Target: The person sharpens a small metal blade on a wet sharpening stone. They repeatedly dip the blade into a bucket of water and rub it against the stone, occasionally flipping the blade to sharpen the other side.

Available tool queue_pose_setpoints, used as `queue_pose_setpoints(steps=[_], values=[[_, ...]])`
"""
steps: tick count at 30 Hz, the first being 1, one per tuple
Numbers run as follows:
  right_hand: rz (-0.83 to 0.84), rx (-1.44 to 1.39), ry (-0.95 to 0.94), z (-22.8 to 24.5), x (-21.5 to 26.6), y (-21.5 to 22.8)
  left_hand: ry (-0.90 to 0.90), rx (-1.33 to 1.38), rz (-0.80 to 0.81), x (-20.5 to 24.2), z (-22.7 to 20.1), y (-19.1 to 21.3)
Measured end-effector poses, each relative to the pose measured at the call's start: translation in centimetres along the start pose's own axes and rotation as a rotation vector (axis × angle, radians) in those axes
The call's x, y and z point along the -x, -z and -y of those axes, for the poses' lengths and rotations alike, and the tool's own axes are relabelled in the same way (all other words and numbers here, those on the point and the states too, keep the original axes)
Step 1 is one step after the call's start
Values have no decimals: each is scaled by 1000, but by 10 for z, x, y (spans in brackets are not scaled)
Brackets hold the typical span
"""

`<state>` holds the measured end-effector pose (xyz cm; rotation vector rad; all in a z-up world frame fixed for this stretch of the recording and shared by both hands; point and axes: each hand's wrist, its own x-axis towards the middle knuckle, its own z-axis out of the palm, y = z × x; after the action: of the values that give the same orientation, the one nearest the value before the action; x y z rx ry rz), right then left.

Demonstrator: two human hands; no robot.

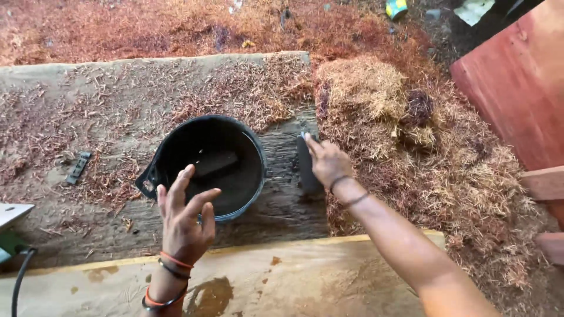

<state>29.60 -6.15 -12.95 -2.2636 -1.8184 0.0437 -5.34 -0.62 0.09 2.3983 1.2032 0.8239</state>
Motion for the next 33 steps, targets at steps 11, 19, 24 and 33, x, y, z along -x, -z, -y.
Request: queue_pose_setpoints(steps=[11, 19, 24, 33], values=[[-63, -26, 7, 0, 10, -9, -43, 6, 87, 1, 11, -6], [-42, 19, -29, -1, -13, -15, 551, 149, 418, 16, 43, -35], [199, -26, -39, 13, 47, 16, -81, 138, 104, -16, 0, 19], [105, -49, -33, 15, 35, 17, -11, 40, -266, 32, 58, 57]])
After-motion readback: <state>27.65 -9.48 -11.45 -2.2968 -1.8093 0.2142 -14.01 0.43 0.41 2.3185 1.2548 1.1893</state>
